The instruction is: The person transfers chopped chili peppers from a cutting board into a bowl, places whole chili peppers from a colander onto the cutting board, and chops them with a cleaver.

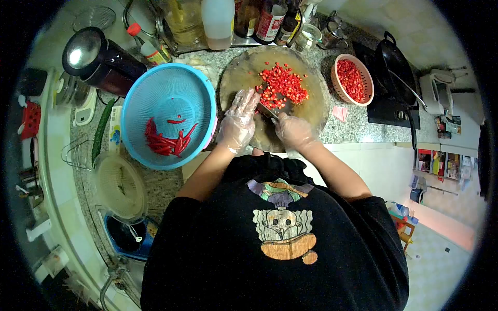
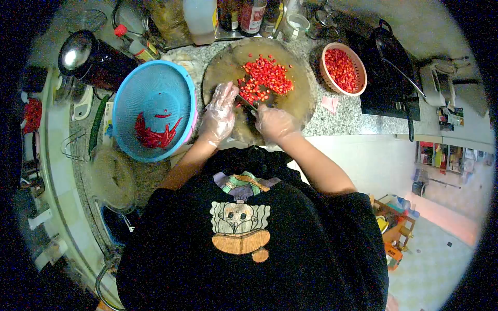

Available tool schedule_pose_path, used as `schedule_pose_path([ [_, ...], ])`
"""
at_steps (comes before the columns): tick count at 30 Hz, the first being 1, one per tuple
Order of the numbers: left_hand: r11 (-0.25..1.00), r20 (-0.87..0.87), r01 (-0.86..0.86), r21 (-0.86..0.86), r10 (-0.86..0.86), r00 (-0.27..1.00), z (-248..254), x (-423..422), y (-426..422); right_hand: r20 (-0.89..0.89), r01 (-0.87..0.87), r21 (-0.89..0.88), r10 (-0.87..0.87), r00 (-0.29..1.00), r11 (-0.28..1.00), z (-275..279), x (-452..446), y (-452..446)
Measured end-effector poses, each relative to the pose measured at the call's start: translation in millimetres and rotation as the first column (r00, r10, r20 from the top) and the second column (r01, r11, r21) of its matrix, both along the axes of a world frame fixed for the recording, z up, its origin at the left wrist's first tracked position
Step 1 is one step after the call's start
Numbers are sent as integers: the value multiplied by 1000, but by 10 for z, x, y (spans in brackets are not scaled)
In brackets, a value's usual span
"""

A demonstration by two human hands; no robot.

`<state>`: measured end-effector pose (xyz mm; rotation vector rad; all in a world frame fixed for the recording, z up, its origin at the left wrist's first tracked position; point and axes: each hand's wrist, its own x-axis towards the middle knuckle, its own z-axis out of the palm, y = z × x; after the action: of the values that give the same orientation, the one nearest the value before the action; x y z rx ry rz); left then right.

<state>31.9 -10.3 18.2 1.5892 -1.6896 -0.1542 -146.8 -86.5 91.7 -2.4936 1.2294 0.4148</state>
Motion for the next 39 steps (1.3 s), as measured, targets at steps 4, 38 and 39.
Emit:
schedule_pose_path([
  [4,999,-73,-2,-36,-1,997,66,36,10,43,-37,-62,40,998,997,98,-27,9],
  [38,990,-263,-137,-16,128,956,45,-187,-175,204,123,-119,-97,974,985,-16,-430,-175],
  [39,992,-181,-123,-9,119,976,82,-207,-153,240,99,-143,-63,969,985,-134,-427,-109],
])
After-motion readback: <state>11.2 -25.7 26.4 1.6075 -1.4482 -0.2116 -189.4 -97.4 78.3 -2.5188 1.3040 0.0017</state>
